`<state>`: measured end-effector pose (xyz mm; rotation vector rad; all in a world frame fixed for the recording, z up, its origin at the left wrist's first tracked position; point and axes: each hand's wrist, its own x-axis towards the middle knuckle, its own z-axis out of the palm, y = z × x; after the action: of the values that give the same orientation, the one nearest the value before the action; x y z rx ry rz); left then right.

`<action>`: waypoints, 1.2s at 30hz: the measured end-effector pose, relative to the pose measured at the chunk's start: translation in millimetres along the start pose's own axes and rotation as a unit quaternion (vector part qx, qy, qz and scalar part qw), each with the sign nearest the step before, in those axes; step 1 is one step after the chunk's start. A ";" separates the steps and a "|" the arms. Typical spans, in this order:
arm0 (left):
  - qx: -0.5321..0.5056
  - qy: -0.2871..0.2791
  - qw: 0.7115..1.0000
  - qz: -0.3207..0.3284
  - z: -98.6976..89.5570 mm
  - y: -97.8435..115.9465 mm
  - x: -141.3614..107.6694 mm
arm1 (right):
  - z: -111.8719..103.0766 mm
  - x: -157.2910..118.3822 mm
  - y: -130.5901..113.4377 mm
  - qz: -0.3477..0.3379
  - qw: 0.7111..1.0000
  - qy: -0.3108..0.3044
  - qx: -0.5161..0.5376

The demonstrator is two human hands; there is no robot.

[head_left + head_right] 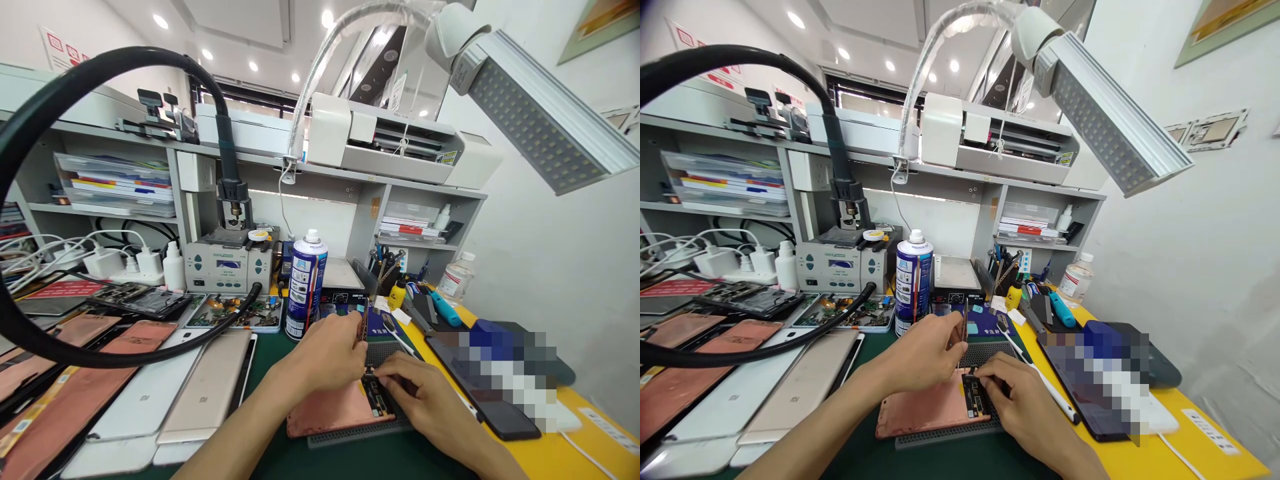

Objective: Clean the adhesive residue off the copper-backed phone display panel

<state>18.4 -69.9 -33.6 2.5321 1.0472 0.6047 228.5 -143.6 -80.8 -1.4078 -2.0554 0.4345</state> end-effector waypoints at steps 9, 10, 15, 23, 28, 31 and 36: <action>0.005 0.001 1.000 0.002 -1.1 1.0 -0.3 | 0.8 -0.1 2.2 0.003 1.000 -0.001 -0.002; 0.006 0.001 1.000 0.002 -1.3 1.2 -0.2 | 0.9 0.0 2.0 0.004 1.000 0.000 -0.002; 0.007 0.004 1.000 0.002 -1.1 0.7 0.2 | 1.7 0.4 1.8 0.000 1.000 0.007 -0.003; -0.009 0.008 1.000 0.002 -1.1 -0.3 -0.2 | 1.3 0.8 0.8 0.001 1.000 0.008 -0.008; -0.025 0.011 1.000 0.004 1.1 -2.9 0.2 | 1.1 0.6 -0.3 -0.001 1.000 0.011 -0.003; -0.035 0.015 0.999 0.006 3.0 -4.4 0.1 | 1.2 0.9 -1.6 -0.005 1.000 0.013 0.003; -0.056 0.016 0.998 0.009 1.5 -1.7 -1.7 | -0.5 0.1 -0.6 0.004 0.999 0.034 0.025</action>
<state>17.1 -70.1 -36.1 2.4453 0.9749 0.6907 228.4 -143.8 -80.0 -1.3833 -1.9721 0.4325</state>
